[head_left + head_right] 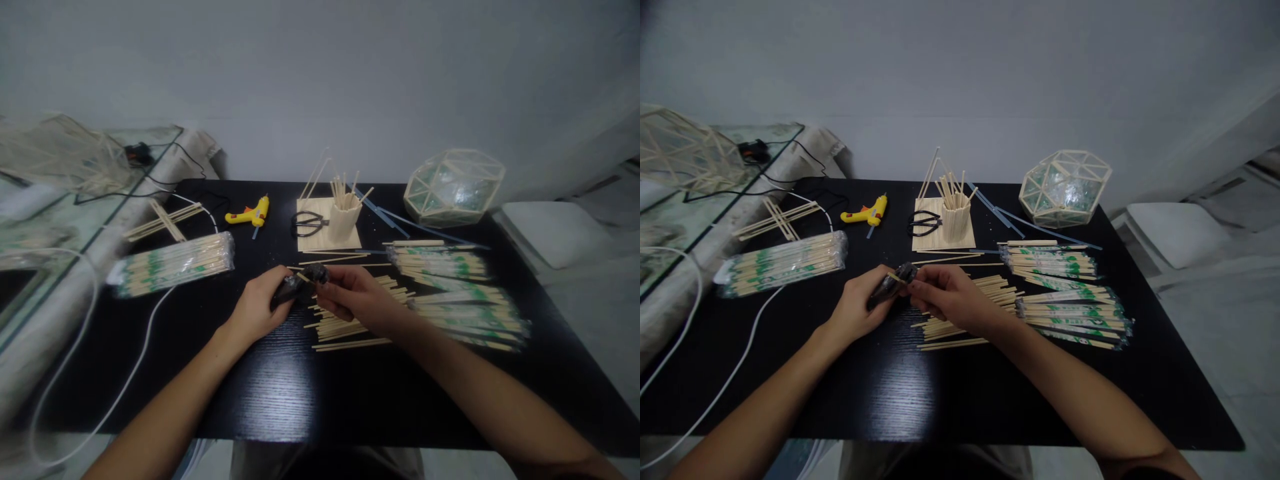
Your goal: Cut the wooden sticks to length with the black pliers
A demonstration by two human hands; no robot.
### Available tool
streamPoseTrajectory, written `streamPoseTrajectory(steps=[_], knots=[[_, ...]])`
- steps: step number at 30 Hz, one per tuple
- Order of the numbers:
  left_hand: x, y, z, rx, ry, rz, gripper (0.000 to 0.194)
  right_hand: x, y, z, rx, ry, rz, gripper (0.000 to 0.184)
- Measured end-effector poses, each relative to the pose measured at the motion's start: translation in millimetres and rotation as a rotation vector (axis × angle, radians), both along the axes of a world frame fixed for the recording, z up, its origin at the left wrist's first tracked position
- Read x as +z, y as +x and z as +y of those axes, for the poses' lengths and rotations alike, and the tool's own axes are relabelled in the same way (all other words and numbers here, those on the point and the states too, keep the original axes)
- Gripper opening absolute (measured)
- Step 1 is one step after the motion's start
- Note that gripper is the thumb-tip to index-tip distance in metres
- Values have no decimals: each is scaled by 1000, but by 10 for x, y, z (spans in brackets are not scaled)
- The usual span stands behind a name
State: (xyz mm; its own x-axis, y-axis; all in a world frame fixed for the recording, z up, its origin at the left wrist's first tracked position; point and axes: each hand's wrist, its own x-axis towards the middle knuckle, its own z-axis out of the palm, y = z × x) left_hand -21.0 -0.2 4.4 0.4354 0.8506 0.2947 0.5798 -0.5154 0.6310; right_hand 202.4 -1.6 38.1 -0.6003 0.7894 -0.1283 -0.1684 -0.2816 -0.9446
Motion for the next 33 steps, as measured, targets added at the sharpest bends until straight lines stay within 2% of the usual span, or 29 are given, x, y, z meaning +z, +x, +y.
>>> streamPoseTrajectory(steps=[6, 11, 17, 20, 23, 28, 30, 33], knots=[[-16, 17, 6, 24, 9, 9, 6, -20, 2, 12, -32, 2, 17, 34], [-8, 27, 4, 44, -42, 33, 6, -28, -1, 30, -71, 6, -3, 35], [-4, 35, -4, 95, -105, 64, 7, -29, 0, 62, -71, 2, -16, 37], [-3, 45, 7, 104, -132, 67, 12, 3, 52, 112, -12, 21, -84, 38], [19, 50, 19, 82, -165, 87, 21, 82, 144, 166, 25, 95, -181, 37], [32, 33, 12, -6, -191, 126, 36, 232, 242, 193, -72, 167, -305, 38], [16, 31, -1, -55, -187, 138, 40, 261, 231, 183, -61, 157, -336, 35], [-3, 49, -23, -57, -176, 223, 45, 251, 185, 165, -66, 80, -361, 24]])
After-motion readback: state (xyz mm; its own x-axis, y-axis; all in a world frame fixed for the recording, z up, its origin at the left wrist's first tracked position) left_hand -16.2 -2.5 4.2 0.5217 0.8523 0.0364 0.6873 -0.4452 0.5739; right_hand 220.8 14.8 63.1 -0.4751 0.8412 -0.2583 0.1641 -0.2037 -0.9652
